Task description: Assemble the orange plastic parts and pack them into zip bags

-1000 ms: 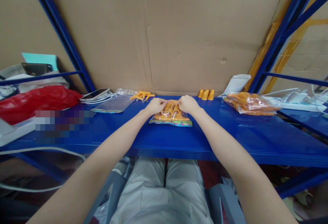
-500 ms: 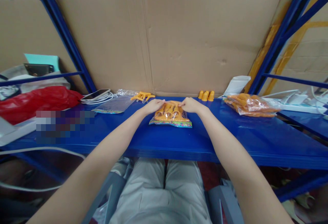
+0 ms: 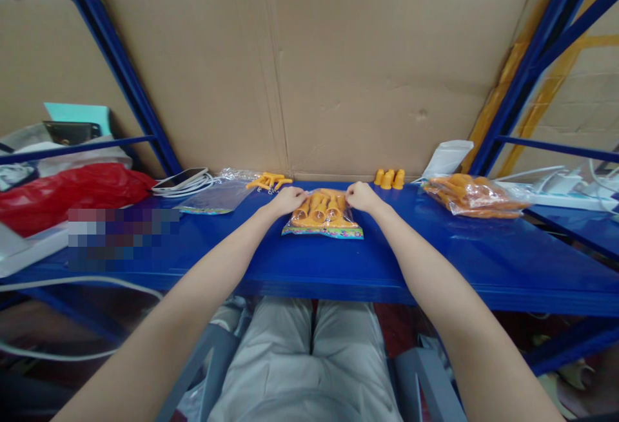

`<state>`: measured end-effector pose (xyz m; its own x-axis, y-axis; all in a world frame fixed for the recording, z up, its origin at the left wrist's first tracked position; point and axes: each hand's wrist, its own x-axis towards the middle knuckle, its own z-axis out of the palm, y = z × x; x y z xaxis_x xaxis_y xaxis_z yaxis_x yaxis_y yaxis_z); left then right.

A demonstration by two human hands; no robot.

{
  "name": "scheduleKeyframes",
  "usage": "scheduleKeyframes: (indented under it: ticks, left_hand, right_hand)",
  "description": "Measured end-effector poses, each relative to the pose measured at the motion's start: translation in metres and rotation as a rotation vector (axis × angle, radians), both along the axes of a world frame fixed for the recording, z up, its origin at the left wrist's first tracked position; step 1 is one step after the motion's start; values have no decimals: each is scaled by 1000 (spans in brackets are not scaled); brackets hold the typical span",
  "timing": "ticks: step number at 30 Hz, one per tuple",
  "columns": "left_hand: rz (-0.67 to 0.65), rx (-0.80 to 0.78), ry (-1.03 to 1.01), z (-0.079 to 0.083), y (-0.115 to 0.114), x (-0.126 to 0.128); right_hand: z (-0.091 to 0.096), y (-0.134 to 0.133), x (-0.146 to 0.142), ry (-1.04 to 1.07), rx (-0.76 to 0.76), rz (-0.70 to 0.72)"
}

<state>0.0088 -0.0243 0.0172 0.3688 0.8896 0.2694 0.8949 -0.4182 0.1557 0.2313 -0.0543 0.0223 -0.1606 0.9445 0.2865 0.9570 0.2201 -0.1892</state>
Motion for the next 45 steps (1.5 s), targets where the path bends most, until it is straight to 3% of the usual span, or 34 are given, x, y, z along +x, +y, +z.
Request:
scheduleKeyframes:
  ticks: [11, 17, 22, 26, 34, 45]
  left_hand:
    - [64, -26, -1, -1, -1, 4]
    - [16, 142, -106, -3, 2, 6]
    - [-94, 87, -197, -6, -3, 10]
    - [-127, 29, -160, -8, -7, 12]
    - [-148, 26, -131, -8, -7, 13]
    - [-144, -10, -101, -6, -6, 13]
  right_hand:
    - [4, -8, -5, -254, -91, -30]
    - [4, -8, 0, -121, 175, -113]
    - [-3, 4, -1, 8, 289, 84]
    - [-10, 7, -8, 8, 221, 210]
    - [-8, -2, -15, -21, 217, 175]
    - [4, -7, -14, -111, 91, 212]
